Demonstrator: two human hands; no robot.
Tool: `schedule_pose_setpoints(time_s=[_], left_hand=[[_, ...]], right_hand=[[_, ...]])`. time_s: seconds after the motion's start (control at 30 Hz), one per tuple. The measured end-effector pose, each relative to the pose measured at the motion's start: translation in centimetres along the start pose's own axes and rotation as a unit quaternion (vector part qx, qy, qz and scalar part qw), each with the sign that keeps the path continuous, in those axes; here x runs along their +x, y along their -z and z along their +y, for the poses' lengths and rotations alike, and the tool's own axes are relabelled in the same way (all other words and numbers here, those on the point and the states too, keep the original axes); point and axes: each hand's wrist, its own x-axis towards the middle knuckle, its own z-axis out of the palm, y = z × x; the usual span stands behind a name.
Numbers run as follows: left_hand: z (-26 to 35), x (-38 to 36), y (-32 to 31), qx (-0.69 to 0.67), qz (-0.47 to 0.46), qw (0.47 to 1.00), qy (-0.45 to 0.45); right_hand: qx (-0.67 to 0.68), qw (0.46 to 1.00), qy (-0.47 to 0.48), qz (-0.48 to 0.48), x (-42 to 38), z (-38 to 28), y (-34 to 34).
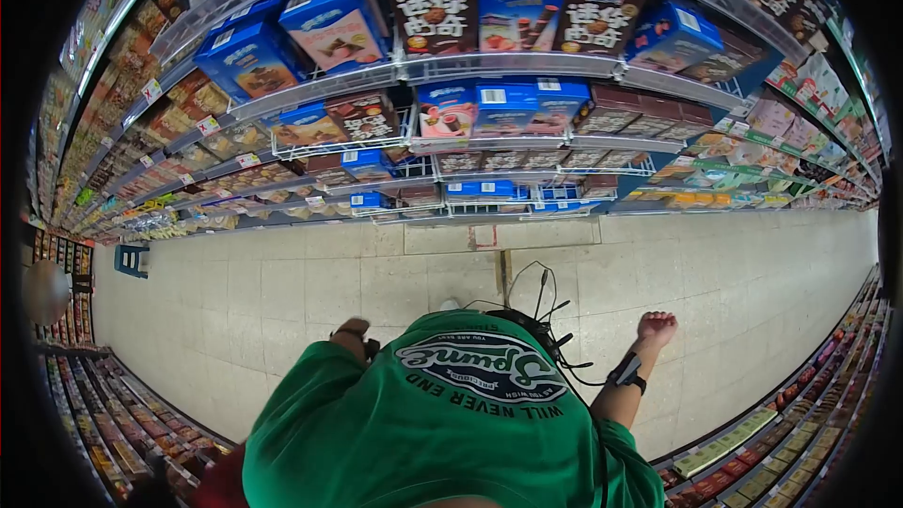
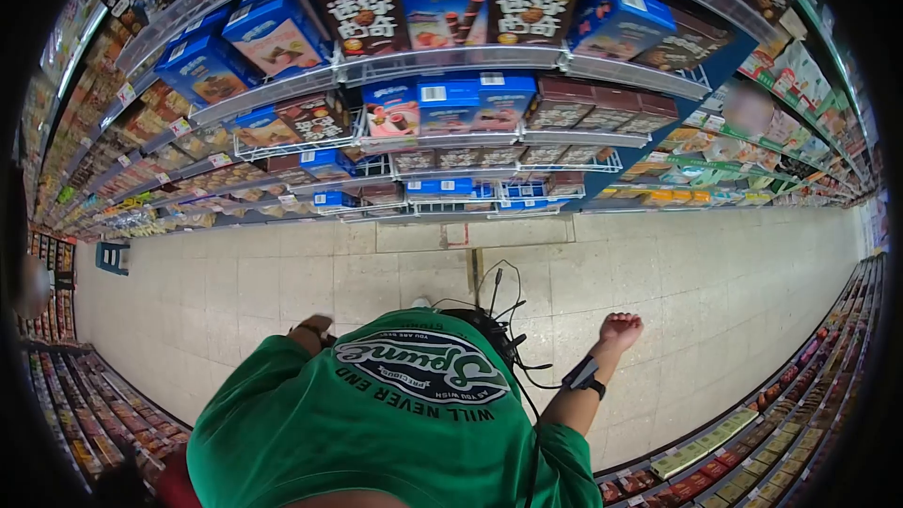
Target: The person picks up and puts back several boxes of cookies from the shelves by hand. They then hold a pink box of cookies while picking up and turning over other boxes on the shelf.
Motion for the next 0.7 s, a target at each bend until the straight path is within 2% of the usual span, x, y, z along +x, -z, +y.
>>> schedule_pose_setpoints(time_s=[0.03,0.07,0.1,0.13,0.17,0.2,0.23,0.3,0.33,0.4,0.43,0.47,0.5,0.57,0.63,0.7], left_hand=[[-2.9,-8.6,-3.0,0.259,0.21,0.907,-0.256],[-3.0,-7.9,-3.9,0.091,0.147,0.967,-0.189],[-1.2,-9.5,-3.9,0.024,0.088,0.986,-0.143],[-0.9,-11.5,-4.9,-0.297,0.06,0.947,-0.104],[0.5,-12.8,-5.1,-0.434,0.065,0.898,-0.003],[1.9,-13.8,-5.3,-0.559,0.068,0.82,0.098],[2.2,-13.3,-5.7,-0.56,0.073,0.82,0.099],[3.5,-12.0,-6.5,-0.491,0.103,0.86,0.091],[5.1,-13.0,-6.8,-0.492,0.105,0.859,0.094],[9.8,-14.6,-7.1,-0.469,0.109,0.876,0.035],[11.7,-15.2,-7.2,-0.473,0.112,0.873,0.036],[13.7,-15.6,-7.0,-0.442,0.113,0.89,-0.009],[15.0,-16.2,-7.0,-0.409,0.114,0.904,-0.053],[15.5,-16.9,-7.8,-0.41,0.139,0.9,-0.059],[15.1,-18.6,-9.3,-0.427,0.172,0.887,-0.045],[12.2,-18.2,-11.6,-0.465,0.158,0.871,-0.014]], right_hand=[[0.004,1.0,-0.015,0.003,-0.1,-0.1,-0.7],[0.005,1.0,-0.013,0.012,-0.6,-0.2,-2.1],[0.001,1.0,-0.011,0.006,0.2,-0.6,-2.8],[-0.003,1.0,-0.011,0.003,0.8,-1.0,-3.0],[0.0,1.0,-0.015,0.006,1.5,-1.6,-3.1],[-0.005,1.0,-0.012,-0.008,2.2,-2.4,-3.5],[-0.01,1.0,-0.008,-0.023,3.0,-3.1,-4.2],[-0.031,0.999,-0.006,-0.015,4.6,-4.1,-5.4],[-0.054,0.999,0.001,-0.006,5.5,-4.5,-5.5],[-0.094,0.996,-0.006,0.002,7.6,-4.8,-5.3],[-0.131,0.991,-0.007,0.009,8.7,-4.7,-5.7],[-0.13,0.992,-0.01,0.001,10.0,-4.3,-5.7],[-0.153,0.988,-0.036,0.003,11.5,-3.7,-4.5],[-0.221,0.972,-0.072,0.034,14.9,-1.8,-2.0],[-0.31,0.944,-0.093,0.059,16.3,-0.1,-0.3],[-0.534,0.837,-0.121,0.013,20.7,2.4,5.4]])
